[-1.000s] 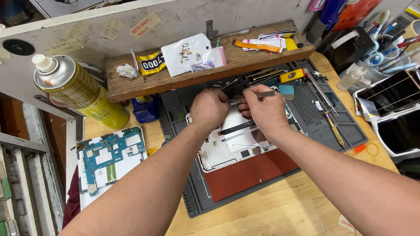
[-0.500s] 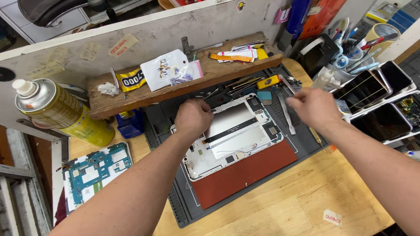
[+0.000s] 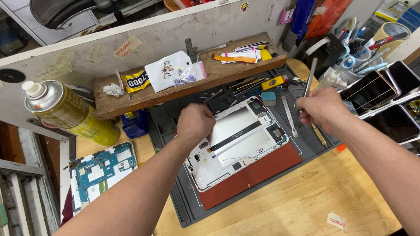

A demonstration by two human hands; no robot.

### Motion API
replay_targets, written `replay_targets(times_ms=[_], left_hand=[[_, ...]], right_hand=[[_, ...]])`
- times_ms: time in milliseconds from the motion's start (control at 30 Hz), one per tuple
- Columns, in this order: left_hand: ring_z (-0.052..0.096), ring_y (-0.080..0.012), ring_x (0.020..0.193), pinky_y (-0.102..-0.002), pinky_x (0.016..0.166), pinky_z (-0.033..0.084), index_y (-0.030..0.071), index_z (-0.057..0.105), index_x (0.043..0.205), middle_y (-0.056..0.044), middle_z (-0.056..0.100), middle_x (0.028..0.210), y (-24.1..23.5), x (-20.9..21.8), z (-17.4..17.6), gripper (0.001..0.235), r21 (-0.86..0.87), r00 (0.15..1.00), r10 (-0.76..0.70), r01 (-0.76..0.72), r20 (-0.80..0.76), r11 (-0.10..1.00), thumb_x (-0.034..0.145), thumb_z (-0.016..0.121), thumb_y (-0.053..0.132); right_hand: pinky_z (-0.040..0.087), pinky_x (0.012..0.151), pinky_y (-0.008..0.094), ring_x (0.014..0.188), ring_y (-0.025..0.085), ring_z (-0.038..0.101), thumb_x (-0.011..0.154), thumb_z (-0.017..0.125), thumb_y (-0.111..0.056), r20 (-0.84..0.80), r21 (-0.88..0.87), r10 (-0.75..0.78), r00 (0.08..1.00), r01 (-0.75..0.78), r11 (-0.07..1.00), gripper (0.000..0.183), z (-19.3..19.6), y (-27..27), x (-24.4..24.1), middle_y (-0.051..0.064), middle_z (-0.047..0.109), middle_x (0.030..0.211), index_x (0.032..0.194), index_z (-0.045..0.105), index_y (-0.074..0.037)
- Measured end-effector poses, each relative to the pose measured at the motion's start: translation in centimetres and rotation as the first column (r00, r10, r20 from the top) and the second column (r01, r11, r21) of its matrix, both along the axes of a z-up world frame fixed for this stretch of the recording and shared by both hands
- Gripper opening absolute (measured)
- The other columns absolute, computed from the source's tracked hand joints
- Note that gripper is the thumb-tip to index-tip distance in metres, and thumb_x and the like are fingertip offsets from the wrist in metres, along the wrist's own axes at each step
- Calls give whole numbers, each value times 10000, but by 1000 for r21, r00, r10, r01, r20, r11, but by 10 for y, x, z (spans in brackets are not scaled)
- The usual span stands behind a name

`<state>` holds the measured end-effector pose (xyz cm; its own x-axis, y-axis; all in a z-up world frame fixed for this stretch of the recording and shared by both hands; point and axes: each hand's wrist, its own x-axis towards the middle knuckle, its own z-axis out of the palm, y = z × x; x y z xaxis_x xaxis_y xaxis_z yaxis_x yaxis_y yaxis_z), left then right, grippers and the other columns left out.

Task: The person removes a motherboard from a tablet chassis, inspects it, and then uses a plastic spudger to pry and remove internal components and adhesive from the tablet frame.

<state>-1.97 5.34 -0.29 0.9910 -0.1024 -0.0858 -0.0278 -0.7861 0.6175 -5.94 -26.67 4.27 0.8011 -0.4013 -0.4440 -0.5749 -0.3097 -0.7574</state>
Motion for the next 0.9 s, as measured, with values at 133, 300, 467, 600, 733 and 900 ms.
replay_targets(times_ms=[133,300,467,600,733,900], left_hand=[[754,-274,863,-384,842,591,113,835,946,-119,782,946,3,-11,5,232,-40,999,28,-29,-30,999,720,791,136],[769,-248,841,-367,840,595,129,827,964,-108,797,899,6,-14,7,252,-85,992,63,-72,-110,994,716,797,160],[758,-244,861,-366,837,586,155,837,935,-91,787,917,12,-11,-1,263,-120,997,53,-61,-62,991,675,834,198],[761,-253,881,-370,859,587,174,840,929,-97,791,937,13,-12,-7,249,-106,998,56,-58,-18,993,682,825,196],[756,-252,900,-379,865,586,192,842,929,-86,790,952,12,-14,-6,238,-101,995,88,-93,-56,991,693,811,188],[752,-255,925,-381,879,580,187,840,935,-84,790,973,12,-16,0,244,-106,995,87,-92,-52,990,693,804,180]], right_hand=[[592,636,313,780,199,690,914,648,-38,164,537,-67,984,-32,843,34,-3,42,-9,92,678,874,907,615,-33],[640,641,323,779,218,738,894,672,-78,249,637,-125,960,-65,768,50,-11,122,-5,86,696,877,907,635,-47],[624,577,295,725,191,740,903,726,-112,240,451,-62,969,-54,891,128,-9,163,5,105,724,860,915,672,4],[610,553,290,699,187,741,904,740,-117,231,361,-21,973,-66,930,166,-10,170,0,115,738,856,924,673,33],[608,530,287,683,178,745,907,729,-124,252,315,-41,967,-42,948,168,-10,175,-5,114,743,849,923,687,38],[621,512,293,635,187,746,895,732,-102,262,245,-70,963,4,969,159,0,187,-6,122,747,817,888,692,53]])
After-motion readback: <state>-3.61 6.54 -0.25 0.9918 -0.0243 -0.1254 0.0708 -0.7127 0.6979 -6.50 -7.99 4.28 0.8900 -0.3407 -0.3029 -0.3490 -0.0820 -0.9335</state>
